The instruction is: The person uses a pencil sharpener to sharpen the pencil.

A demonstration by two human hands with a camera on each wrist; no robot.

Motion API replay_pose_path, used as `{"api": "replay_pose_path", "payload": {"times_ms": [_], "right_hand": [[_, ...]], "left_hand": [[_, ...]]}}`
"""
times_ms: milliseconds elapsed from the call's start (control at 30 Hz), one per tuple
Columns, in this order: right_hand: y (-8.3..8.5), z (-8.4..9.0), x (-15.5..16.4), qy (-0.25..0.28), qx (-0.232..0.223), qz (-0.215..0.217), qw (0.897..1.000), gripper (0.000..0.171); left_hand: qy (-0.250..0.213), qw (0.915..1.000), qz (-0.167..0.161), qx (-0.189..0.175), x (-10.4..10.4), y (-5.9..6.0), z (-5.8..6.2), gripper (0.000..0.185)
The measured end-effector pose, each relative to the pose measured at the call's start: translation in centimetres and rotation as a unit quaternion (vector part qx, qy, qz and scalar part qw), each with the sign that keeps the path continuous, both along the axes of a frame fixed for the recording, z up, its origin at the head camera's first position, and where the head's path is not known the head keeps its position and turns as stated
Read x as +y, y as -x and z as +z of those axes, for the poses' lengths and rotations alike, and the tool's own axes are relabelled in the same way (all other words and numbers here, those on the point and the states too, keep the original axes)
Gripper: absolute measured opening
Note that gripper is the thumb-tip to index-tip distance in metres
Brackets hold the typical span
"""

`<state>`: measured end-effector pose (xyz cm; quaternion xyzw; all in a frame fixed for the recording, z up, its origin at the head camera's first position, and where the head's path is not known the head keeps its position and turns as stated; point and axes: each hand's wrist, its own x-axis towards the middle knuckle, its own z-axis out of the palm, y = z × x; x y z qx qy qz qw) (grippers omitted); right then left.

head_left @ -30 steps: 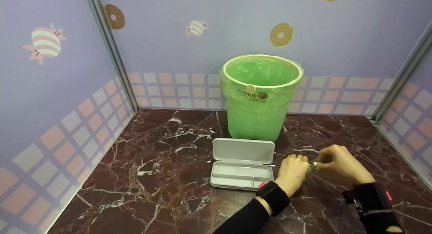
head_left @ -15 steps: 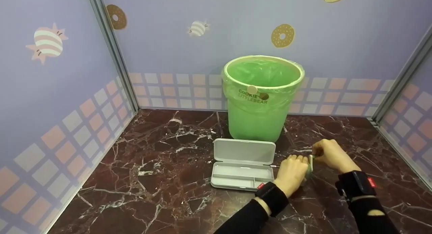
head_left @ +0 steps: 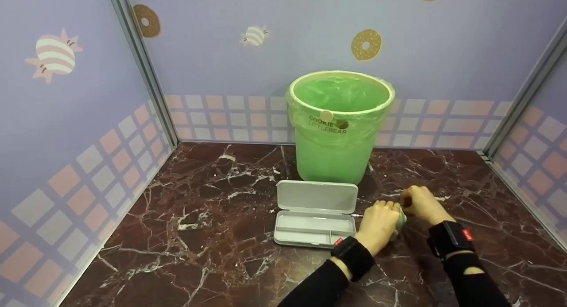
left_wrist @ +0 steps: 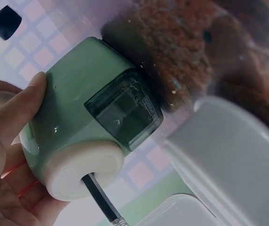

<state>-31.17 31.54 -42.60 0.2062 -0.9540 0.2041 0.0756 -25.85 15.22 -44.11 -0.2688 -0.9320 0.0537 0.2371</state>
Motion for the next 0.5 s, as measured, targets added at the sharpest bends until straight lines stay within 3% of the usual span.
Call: {"api": "replay_pose_path", "payload": {"times_ms": [200, 367, 500], "right_hand": [[-0.5, -1.4, -0.2, 0.0, -0.031, -0.004, 1.0, 0.016], [-1.2, -1.9, 0.0, 0.001, -0.028, 0.026, 0.999, 0.02], [-2.0, -2.1, 0.2, 0.005, -0.059, 0.039, 0.997, 0.016]], "left_hand": [[0.014, 0.9997, 0.007, 0.02, 0.1, -0.1, 0.0, 0.06], [0.018, 0.999, 0.01, 0.039, 0.2, -0.2, -0.1, 0.065], [0.016, 0.9991, 0.01, 0.039, 0.2, -0.4, -0.2, 0.066]]}}
